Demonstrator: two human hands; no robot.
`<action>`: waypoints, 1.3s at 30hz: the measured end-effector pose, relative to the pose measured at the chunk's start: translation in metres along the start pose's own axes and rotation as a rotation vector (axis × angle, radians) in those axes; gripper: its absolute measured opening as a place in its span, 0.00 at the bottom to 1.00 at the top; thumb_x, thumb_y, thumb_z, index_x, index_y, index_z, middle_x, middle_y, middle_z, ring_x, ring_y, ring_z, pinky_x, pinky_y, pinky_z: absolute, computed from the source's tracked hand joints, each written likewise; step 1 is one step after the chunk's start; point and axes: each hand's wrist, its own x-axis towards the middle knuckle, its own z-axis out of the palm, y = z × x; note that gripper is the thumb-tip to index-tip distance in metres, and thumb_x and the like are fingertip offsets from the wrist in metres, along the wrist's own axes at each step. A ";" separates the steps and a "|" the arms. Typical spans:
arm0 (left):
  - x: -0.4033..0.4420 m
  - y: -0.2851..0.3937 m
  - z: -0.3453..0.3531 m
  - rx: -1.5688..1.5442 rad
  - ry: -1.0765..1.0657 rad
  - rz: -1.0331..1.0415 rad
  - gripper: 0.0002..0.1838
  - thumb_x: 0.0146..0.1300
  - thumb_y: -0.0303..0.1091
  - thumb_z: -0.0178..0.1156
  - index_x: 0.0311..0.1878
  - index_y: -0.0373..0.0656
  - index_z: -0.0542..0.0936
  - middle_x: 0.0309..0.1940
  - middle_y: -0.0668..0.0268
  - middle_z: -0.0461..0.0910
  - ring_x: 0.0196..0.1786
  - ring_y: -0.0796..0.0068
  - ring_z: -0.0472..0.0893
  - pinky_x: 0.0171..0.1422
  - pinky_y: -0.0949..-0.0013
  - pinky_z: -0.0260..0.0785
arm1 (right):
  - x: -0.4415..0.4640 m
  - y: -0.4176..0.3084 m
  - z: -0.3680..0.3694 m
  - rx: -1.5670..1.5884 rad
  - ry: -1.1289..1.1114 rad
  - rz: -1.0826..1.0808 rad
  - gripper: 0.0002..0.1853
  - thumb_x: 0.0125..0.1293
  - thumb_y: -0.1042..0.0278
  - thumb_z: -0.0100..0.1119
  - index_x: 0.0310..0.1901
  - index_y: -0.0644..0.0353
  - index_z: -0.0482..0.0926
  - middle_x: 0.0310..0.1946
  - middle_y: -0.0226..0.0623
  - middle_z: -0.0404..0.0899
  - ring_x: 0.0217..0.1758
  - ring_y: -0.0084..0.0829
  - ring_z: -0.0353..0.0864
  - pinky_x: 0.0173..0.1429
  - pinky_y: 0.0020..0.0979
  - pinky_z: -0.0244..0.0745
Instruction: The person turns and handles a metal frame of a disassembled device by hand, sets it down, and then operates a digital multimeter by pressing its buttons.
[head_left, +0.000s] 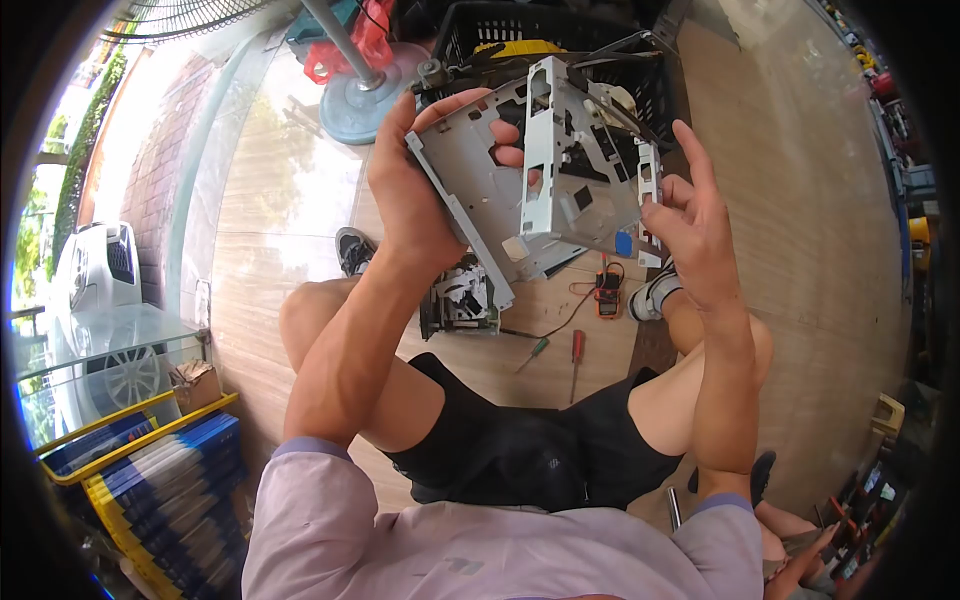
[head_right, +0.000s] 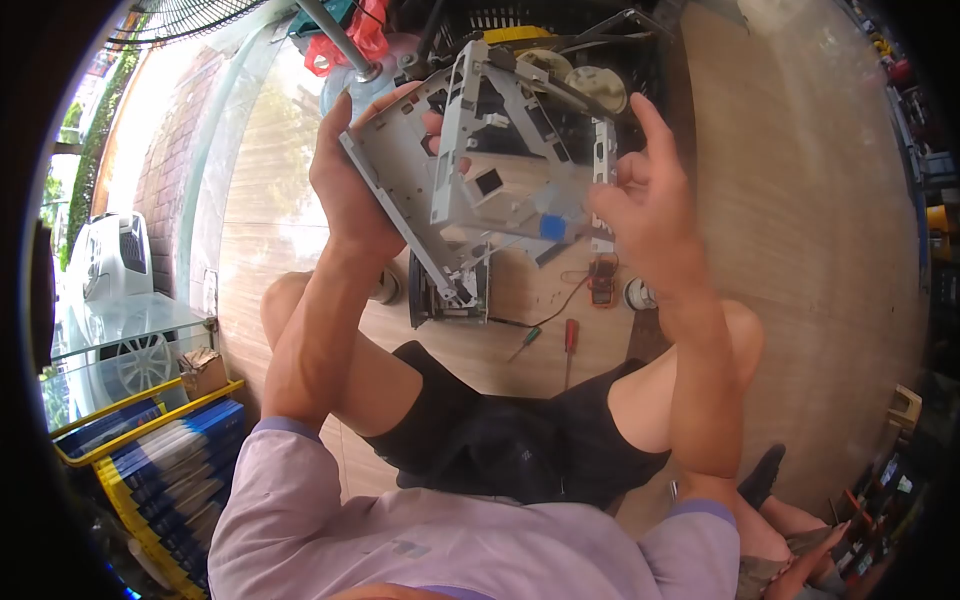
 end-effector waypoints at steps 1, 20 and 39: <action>-0.001 0.001 0.001 0.025 0.001 0.001 0.34 0.78 0.60 0.40 0.61 0.36 0.76 0.40 0.50 0.84 0.38 0.57 0.85 0.46 0.49 0.81 | -0.001 -0.006 -0.002 0.050 -0.051 0.045 0.45 0.63 0.81 0.54 0.83 0.62 0.49 0.41 0.36 0.81 0.37 0.19 0.76 0.42 0.23 0.75; -0.017 0.003 0.008 0.280 -0.001 0.128 0.37 0.77 0.64 0.38 0.65 0.37 0.74 0.42 0.52 0.83 0.42 0.61 0.84 0.55 0.50 0.81 | 0.012 0.006 -0.015 -0.126 0.077 0.246 0.37 0.59 0.75 0.50 0.74 0.53 0.66 0.40 0.38 0.78 0.33 0.25 0.76 0.32 0.32 0.83; -0.026 -0.035 0.004 0.520 -0.014 0.190 0.38 0.76 0.64 0.40 0.67 0.35 0.74 0.48 0.53 0.83 0.48 0.62 0.84 0.56 0.57 0.79 | 0.015 0.003 0.001 -0.048 0.159 0.302 0.11 0.71 0.74 0.54 0.53 0.63 0.73 0.34 0.38 0.84 0.26 0.24 0.83 0.26 0.28 0.81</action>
